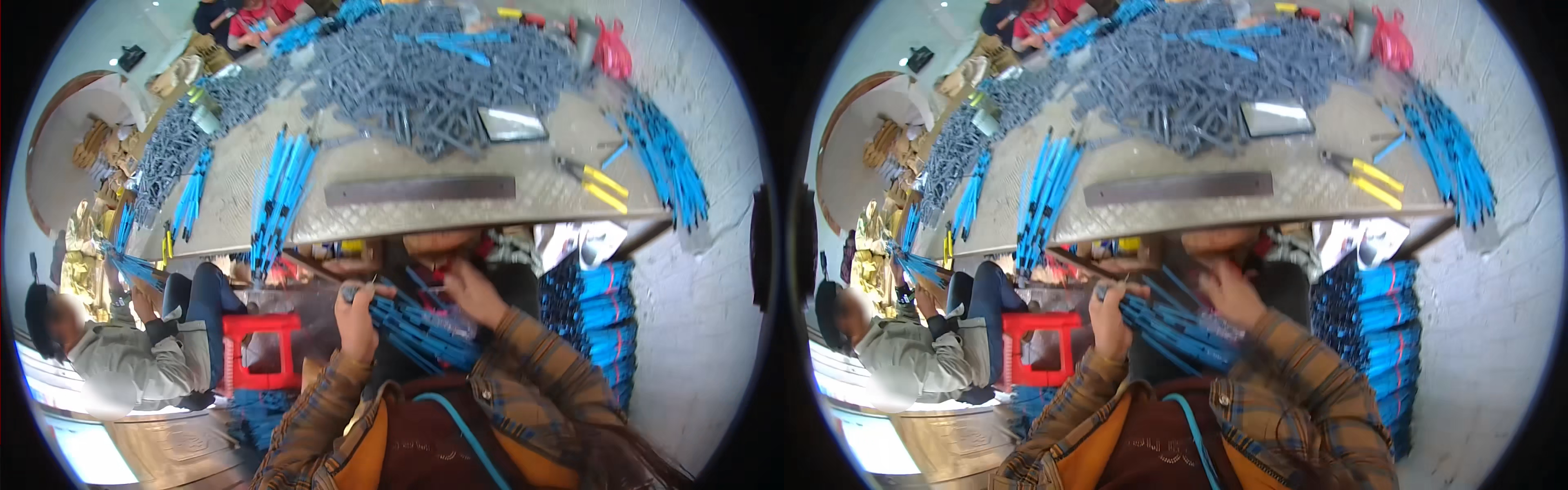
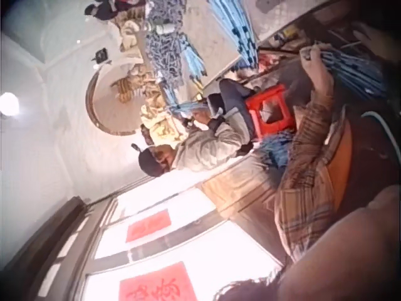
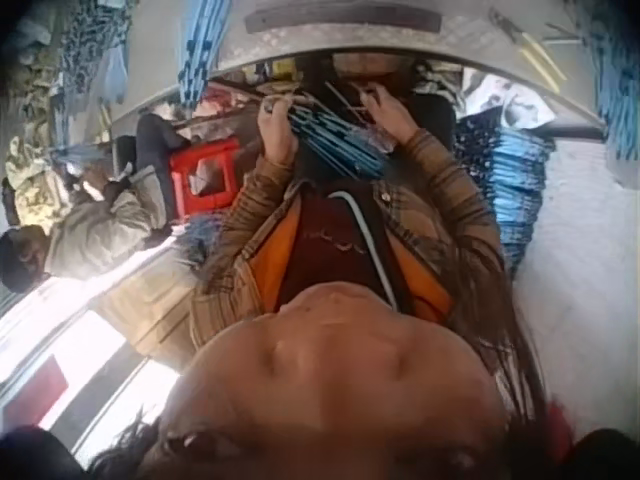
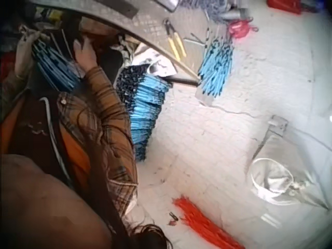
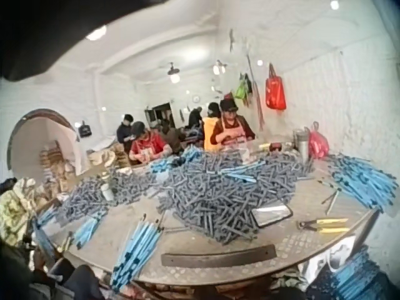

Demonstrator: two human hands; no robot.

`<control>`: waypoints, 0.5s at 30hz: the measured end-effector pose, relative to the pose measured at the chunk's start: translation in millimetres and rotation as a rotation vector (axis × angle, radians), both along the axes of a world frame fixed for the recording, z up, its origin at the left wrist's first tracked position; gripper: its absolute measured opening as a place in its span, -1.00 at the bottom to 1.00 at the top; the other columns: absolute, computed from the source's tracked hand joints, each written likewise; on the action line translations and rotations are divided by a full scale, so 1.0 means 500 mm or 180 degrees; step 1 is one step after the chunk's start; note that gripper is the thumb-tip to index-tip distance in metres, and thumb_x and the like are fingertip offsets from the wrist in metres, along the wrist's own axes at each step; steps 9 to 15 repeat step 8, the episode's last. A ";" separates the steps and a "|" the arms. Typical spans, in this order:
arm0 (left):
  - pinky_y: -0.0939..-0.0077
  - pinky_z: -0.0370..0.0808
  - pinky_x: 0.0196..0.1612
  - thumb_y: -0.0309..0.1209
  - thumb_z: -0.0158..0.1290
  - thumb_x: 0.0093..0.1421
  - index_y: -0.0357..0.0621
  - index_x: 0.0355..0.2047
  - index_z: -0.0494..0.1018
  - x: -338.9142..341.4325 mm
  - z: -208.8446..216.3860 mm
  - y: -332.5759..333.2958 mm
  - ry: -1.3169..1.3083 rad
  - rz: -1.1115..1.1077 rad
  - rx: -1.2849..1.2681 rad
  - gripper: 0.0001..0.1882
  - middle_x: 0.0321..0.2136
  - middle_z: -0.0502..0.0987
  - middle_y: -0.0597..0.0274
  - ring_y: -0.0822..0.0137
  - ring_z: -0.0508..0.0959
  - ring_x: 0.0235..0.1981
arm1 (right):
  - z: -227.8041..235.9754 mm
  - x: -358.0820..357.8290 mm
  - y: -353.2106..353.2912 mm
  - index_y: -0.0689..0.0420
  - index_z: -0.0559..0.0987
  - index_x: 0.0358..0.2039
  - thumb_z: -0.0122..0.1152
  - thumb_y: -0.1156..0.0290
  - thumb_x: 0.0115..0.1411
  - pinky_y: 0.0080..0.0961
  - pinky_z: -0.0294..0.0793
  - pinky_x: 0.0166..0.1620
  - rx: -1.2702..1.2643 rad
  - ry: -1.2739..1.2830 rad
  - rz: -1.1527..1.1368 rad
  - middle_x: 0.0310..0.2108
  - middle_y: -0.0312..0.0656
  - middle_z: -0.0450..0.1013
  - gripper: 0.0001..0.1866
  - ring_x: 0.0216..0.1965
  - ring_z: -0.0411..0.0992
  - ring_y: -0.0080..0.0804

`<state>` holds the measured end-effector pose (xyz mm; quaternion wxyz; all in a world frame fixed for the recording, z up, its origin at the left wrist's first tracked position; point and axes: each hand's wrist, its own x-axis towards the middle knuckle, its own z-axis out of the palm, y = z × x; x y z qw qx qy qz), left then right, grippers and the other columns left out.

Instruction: The person bundles small blue plastic parts and secures or trims them with pliers or wire cutters.

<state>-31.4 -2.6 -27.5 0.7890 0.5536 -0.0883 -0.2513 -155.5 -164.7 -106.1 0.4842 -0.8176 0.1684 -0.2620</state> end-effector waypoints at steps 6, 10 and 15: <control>0.42 0.48 -0.34 -0.53 -0.10 0.07 -0.24 -0.46 0.27 0.024 -0.046 0.050 0.0092 0.0325 -0.0180 -0.95 -0.57 0.48 0.04 0.22 0.53 -0.49 | -0.014 -0.016 0.073 0.11 0.31 -0.03 -0.27 0.13 0.27 -0.35 0.26 0.03 0.0872 0.1598 0.1928 -0.11 0.02 0.36 -0.60 0.00 0.30 -0.13; 0.42 0.47 -0.36 -0.53 -0.07 0.07 -0.21 -0.45 0.25 0.026 -0.044 0.049 0.0157 0.0325 -0.0366 -0.92 -0.59 0.48 0.02 0.22 0.53 -0.51 | -0.008 -0.010 0.067 0.08 0.29 0.04 -0.23 0.11 0.26 -0.39 0.20 0.09 0.0992 0.1731 0.1776 -0.07 0.01 0.34 -0.57 0.04 0.27 -0.17; 0.42 0.47 -0.36 -0.53 -0.07 0.07 -0.21 -0.45 0.25 0.026 -0.044 0.049 0.0157 0.0325 -0.0366 -0.92 -0.59 0.48 0.02 0.22 0.53 -0.51 | -0.008 -0.010 0.067 0.08 0.29 0.04 -0.23 0.11 0.26 -0.39 0.20 0.09 0.0992 0.1731 0.1776 -0.07 0.01 0.34 -0.57 0.04 0.27 -0.17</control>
